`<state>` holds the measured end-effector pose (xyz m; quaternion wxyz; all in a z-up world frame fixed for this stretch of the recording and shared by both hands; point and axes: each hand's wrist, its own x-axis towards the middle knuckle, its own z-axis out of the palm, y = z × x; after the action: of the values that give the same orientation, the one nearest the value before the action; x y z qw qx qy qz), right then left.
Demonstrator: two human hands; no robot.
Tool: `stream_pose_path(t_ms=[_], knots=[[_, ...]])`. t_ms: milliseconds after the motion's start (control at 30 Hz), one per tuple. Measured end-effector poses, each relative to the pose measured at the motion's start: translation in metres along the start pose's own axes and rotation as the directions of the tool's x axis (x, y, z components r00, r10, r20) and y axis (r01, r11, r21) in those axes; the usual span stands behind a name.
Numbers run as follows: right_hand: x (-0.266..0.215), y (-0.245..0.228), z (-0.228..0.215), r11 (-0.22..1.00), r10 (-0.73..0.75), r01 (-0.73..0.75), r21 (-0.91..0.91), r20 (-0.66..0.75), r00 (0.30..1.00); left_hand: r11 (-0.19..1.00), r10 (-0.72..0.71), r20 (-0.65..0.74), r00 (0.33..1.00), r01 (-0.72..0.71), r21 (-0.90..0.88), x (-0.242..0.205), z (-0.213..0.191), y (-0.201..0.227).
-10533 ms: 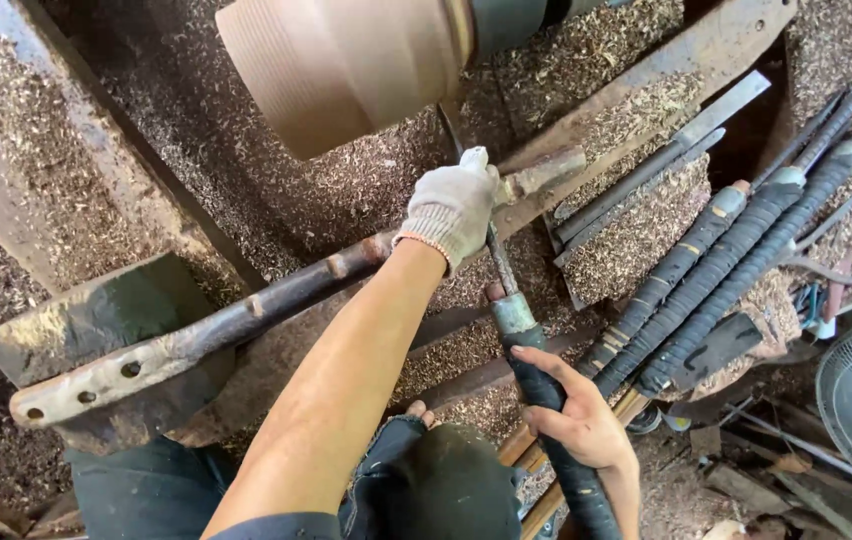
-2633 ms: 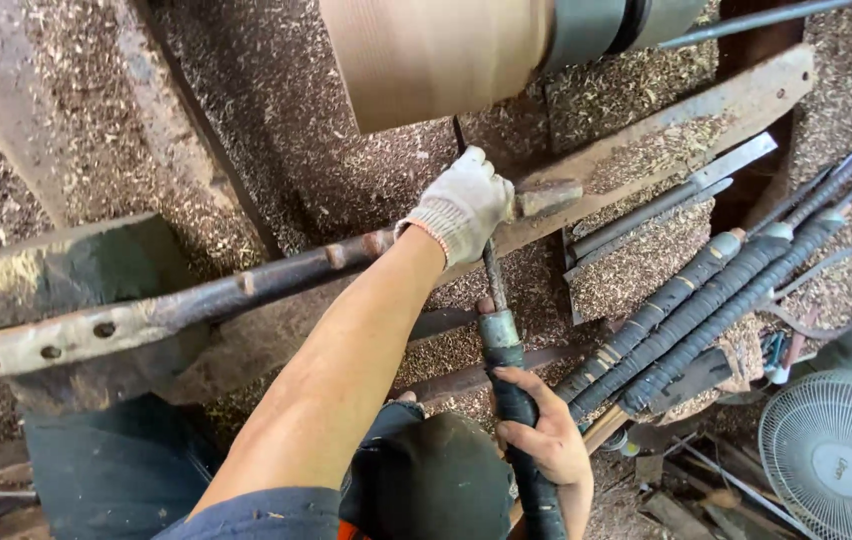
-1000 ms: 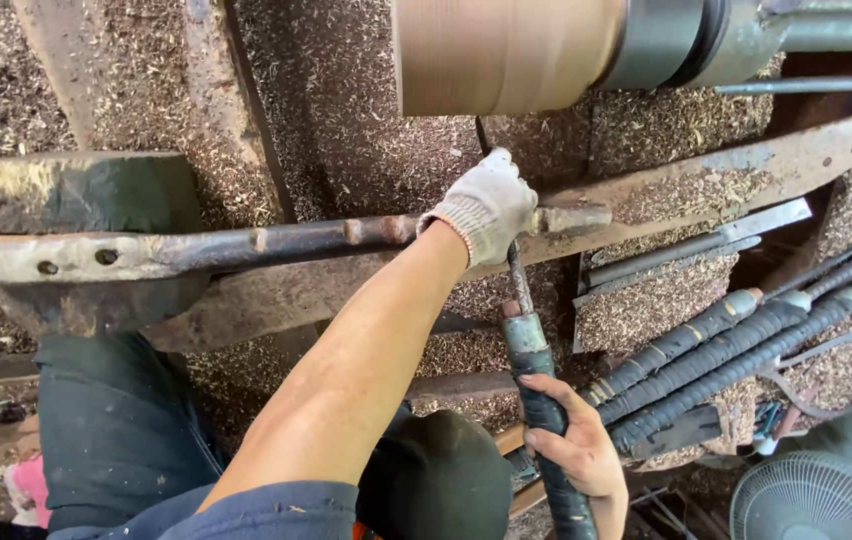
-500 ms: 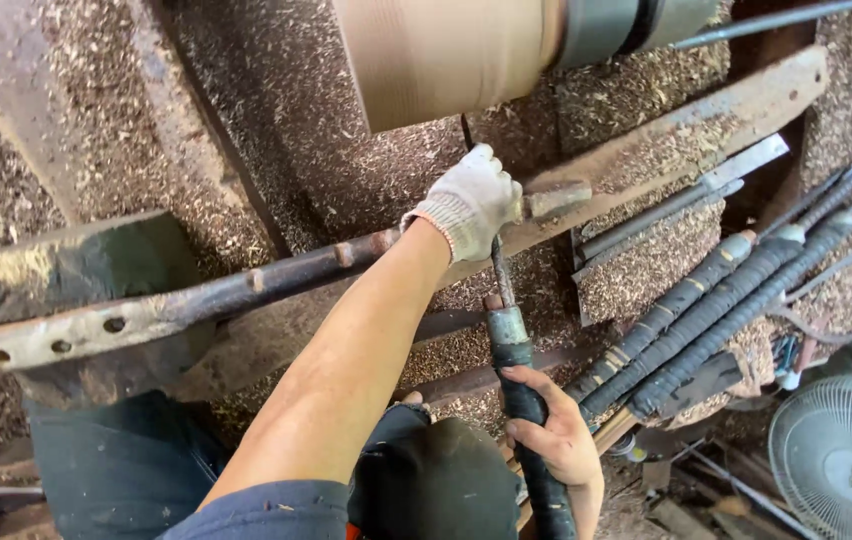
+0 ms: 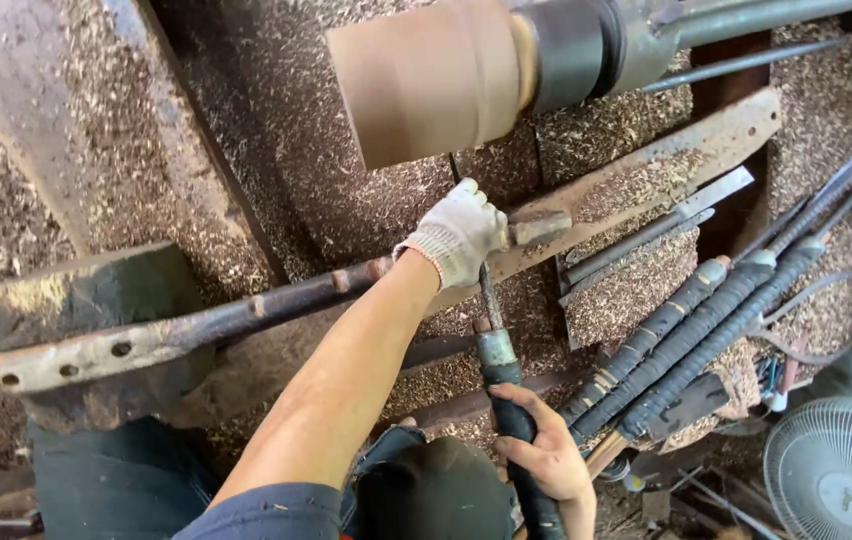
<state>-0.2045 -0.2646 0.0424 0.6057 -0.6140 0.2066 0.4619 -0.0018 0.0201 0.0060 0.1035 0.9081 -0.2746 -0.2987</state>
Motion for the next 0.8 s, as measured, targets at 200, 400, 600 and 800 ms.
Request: stream_pose_path(t_ms=[200, 400, 600, 800], knots=[[0.006, -0.048, -0.019, 0.989, 0.057, -0.044, -0.142, 0.088, 0.995, 0.991, -0.096, 0.050, 0.994, 0.100, -0.084, 0.002, -0.001, 0.003], [0.021, -0.069, -0.060, 0.954, 0.123, -0.065, -0.292, 0.187, 0.975, 0.978, -0.157, 0.072, 0.985, 0.165, -0.126, 0.008, 0.006, 0.004], [0.036, -0.079, -0.099, 0.939, 0.135, -0.032, -0.343, 0.282, 0.950, 0.949, -0.256, 0.007, 0.967, 0.253, -0.186, 0.007, 0.011, 0.007], [0.051, -0.088, -0.114, 0.940, 0.194, -0.092, -0.329, 0.291, 0.937, 0.940, -0.284, -0.012, 0.959, 0.275, -0.201, 0.001, 0.009, 0.008]])
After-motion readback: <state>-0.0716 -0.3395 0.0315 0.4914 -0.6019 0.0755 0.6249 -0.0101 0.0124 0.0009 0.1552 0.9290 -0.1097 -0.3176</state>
